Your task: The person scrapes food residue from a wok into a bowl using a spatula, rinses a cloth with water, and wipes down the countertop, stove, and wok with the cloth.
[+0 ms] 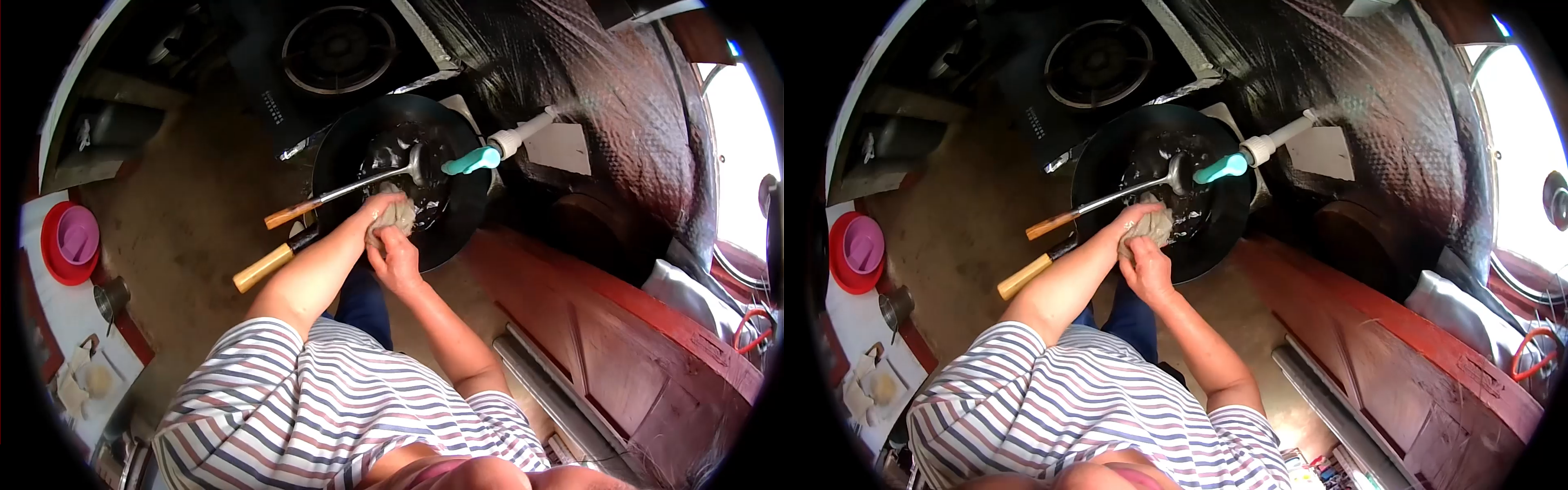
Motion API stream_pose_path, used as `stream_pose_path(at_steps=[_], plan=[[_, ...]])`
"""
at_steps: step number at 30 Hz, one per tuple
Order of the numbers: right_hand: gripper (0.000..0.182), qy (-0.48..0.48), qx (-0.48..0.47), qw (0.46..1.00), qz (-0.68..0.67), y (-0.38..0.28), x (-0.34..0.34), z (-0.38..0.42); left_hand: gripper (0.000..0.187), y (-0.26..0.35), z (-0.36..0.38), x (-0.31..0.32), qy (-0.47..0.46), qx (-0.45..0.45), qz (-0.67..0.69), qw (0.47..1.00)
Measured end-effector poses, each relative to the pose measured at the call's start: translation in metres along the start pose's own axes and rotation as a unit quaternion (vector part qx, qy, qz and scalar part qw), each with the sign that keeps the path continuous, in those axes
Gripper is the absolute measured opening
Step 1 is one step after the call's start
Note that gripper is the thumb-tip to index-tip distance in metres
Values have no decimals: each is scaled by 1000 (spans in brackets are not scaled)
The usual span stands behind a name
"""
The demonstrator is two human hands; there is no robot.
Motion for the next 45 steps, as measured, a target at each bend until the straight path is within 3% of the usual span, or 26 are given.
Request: stream_pose_path(at_steps=[5, 8, 9, 12, 14, 16, 18, 19, 21, 24, 26, 28, 29, 30, 32, 33, 34, 35, 36, 37, 38, 40, 41, 42, 44, 45], plan=[[21, -91, -72, 973, 198, 85, 6, 12, 25, 8, -23, 11, 1, 131, 54, 990], [10, -89, -75, 939, 325, 121, 1, 1, 29, 2, -34, 10, 63, 264, -72, 960], [11, -96, -59, 926, 360, 133, 3, -2, 29, 3, -26, 9, 66, 260, -75, 960], [13, -101, -30, 907, 407, 153, 15, -5, 42, 12, 6, -5, 227, 205, -247, 919], [15, -93, -122, 912, 381, 157, 31, -1, 49, 1, 17, -21, 289, 208, -205, 912], [17, -107, -88, 927, 349, 151, 24, -12, 43, -1, 38, -13, 221, 161, -207, 939], [20, -60, 43, 977, 198, 143, 7, -28, 53, 0, 39, -8, 173, 86, -220, 956], [22, -18, 4, 992, 125, 119, -6, -37, 53, 4, 33, -7, 170, 89, -218, 957], [21, -22, 19, 998, 58, 69, -29, -48, 47, -2, 15, -1, 85, -61, -74, 992], [19, -43, 134, 988, -58, 23, -64, -46, 43, 9, 24, 25, -3, -27, 80, 996], [17, -30, 165, 976, -138, 53, -70, -24, 40, 4, 14, 33, 17, -34, 101, 994], [25, 181, 360, 849, -342, 82, -83, -5, 35, 3, 17, 39, 58, 32, 121, 990], [38, 210, 434, 836, -263, 104, -84, 11, 30, 1, 17, 41, 63, 45, 135, 988], [50, 137, 533, 789, -274, 127, -74, 31, 30, 0, 19, 44, 59, 47, 132, 988], [52, 47, 611, 660, -434, 108, -45, 34, 28, -4, 27, 45, 122, 174, -2, 977], [54, 14, 560, 680, -473, 104, -34, 26, 28, -4, 47, 52, 128, 192, -70, 970], [56, -20, 507, 696, -508, 99, -24, 16, 33, -8, 57, 57, 103, 250, -142, 952], [53, -8, 508, 687, -520, 98, -18, 7, 36, -7, 65, 59, 144, 297, -353, 875], [53, -6, 507, 685, -524, 100, -11, 4, 40, 0, 85, 66, 176, 328, -547, 749], [52, 9, 475, 686, -551, 103, -5, 0, 51, 4, 95, 65, 125, 407, -661, 618], [52, 24, 442, 687, -576, 106, -2, -3, 57, 4, 108, 64, 97, 448, -695, 554], [48, 34, 451, 667, -592, 105, -2, -1, 59, 15, 105, 60, -24, 410, -690, 596], [45, 16, 458, 646, -610, 107, -1, 3, 50, 39, 126, 71, -103, 320, -636, 695], [42, -4, 465, 625, -627, 107, -2, 5, 37, 49, 112, 56, -109, 250, -460, 845], [41, 22, 434, 588, -682, 72, -19, -8, 40, 72, 102, 32, -121, 305, -254, 910], [43, 22, 435, 557, -707, 56, -24, -10, 40, 71, 107, 31, -125, 303, -258, 909]])
Point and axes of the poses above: each hand's wrist, its own z-axis away from the middle knuckle, its own x-axis out of the palm, y = z × x, the point moved 3 cm from there along -z, towards the middle knuckle, and after that the axes turned 11 degrees about y, right-handed, at the moved point
